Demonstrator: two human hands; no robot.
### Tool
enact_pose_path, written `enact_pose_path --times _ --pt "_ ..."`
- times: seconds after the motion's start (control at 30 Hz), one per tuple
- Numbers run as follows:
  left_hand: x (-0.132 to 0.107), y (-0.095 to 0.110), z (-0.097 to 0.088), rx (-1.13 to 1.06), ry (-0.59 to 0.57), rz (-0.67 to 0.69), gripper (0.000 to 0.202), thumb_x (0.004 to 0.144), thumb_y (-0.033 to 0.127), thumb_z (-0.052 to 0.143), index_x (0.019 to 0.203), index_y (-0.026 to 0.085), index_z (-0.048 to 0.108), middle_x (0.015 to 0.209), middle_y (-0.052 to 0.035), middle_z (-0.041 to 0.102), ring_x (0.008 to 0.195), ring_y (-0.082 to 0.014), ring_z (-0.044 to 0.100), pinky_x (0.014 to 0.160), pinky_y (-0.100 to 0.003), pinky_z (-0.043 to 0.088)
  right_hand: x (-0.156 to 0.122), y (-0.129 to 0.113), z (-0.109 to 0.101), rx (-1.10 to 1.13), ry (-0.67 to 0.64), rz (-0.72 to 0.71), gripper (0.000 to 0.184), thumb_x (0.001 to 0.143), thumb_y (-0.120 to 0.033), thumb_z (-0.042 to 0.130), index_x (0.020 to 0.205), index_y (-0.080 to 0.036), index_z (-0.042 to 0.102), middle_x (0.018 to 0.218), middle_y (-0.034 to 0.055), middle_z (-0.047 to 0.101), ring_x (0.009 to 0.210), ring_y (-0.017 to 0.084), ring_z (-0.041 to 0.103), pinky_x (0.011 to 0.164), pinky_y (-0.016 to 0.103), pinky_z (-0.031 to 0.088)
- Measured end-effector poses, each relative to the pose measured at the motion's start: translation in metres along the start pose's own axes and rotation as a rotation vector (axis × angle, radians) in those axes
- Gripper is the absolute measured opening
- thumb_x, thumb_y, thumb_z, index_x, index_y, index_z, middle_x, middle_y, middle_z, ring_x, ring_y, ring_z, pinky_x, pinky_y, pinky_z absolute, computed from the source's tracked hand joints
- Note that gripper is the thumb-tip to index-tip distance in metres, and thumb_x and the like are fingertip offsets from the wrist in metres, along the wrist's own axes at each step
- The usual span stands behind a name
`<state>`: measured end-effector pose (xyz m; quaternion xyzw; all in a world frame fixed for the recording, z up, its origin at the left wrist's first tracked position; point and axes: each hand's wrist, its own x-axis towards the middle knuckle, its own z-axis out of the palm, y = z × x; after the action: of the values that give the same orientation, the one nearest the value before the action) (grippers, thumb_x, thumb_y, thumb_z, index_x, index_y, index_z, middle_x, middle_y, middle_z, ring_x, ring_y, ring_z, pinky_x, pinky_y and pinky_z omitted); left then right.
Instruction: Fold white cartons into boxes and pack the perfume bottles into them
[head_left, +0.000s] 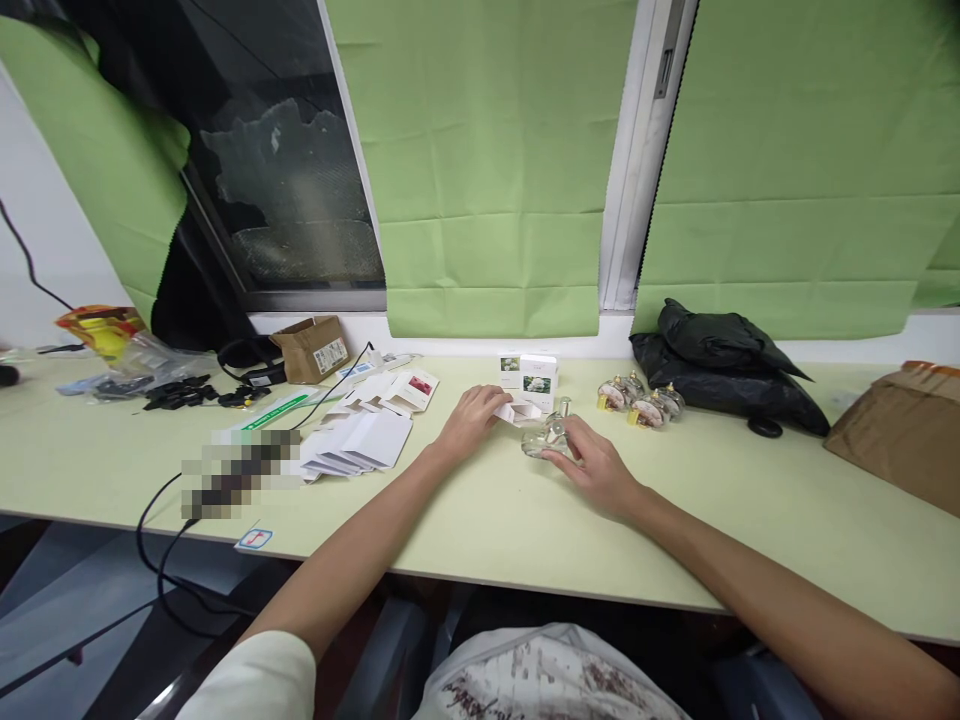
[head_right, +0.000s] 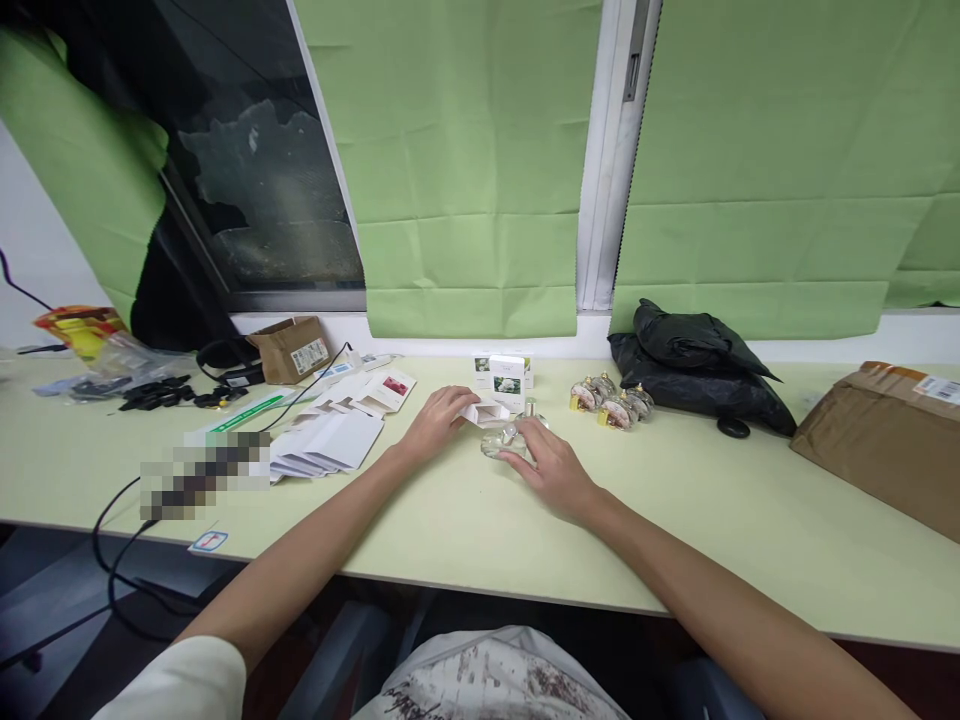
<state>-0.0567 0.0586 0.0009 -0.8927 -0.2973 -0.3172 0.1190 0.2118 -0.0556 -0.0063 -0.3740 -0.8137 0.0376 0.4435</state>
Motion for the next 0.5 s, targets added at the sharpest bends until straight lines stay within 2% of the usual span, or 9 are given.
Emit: enact_pose_path --times 0.13,0.23,0.37,0.5 --pt "0.002 0.004 -0.004 0.038 -0.006 0.041 0.048 0.092 0.002 0.054 0.134 0.025 0.057 0.13 -0.0106 0.062 0.123 -0.0273 0.058 0.107 -0.049 0.047 0.002 -0.001 -0.002 0.011 0.204 0.011 0.026 0.103 -0.036 0.06 0.127 -0.027 0.056 0.116 0.0083 0.066 0.075 0.019 0.061 0.067 0.035 0.052" --pt "0.003 0.008 -0.01 0.032 -0.023 0.063 0.045 0.096 0.007 0.053 0.136 0.025 0.055 0.132 -0.0111 0.062 0.124 -0.0274 0.059 0.105 -0.048 0.048 0.006 0.003 -0.004 0.005 0.307 -0.017 0.025 0.102 -0.033 0.061 0.126 -0.027 0.057 0.117 0.0092 0.066 0.085 0.022 0.065 0.067 0.035 0.054" --pt "0.005 0.014 -0.018 0.012 -0.02 0.079 0.043 0.098 0.011 0.053 0.139 0.026 0.054 0.134 -0.0117 0.062 0.124 -0.0275 0.061 0.102 -0.046 0.051 0.009 0.005 -0.007 -0.032 0.364 -0.067 0.026 0.102 -0.028 0.061 0.127 -0.027 0.058 0.118 0.0101 0.067 0.106 0.027 0.066 0.08 0.04 0.058" --pt "0.006 0.023 -0.018 -0.019 0.006 0.113 0.039 0.101 0.018 0.054 0.139 0.025 0.054 0.133 -0.0116 0.064 0.123 -0.0269 0.063 0.102 -0.045 0.052 0.009 0.004 -0.008 -0.053 0.392 -0.115 0.029 0.101 -0.025 0.061 0.13 -0.028 0.057 0.118 0.01 0.068 0.113 0.028 0.066 0.094 0.047 0.057"
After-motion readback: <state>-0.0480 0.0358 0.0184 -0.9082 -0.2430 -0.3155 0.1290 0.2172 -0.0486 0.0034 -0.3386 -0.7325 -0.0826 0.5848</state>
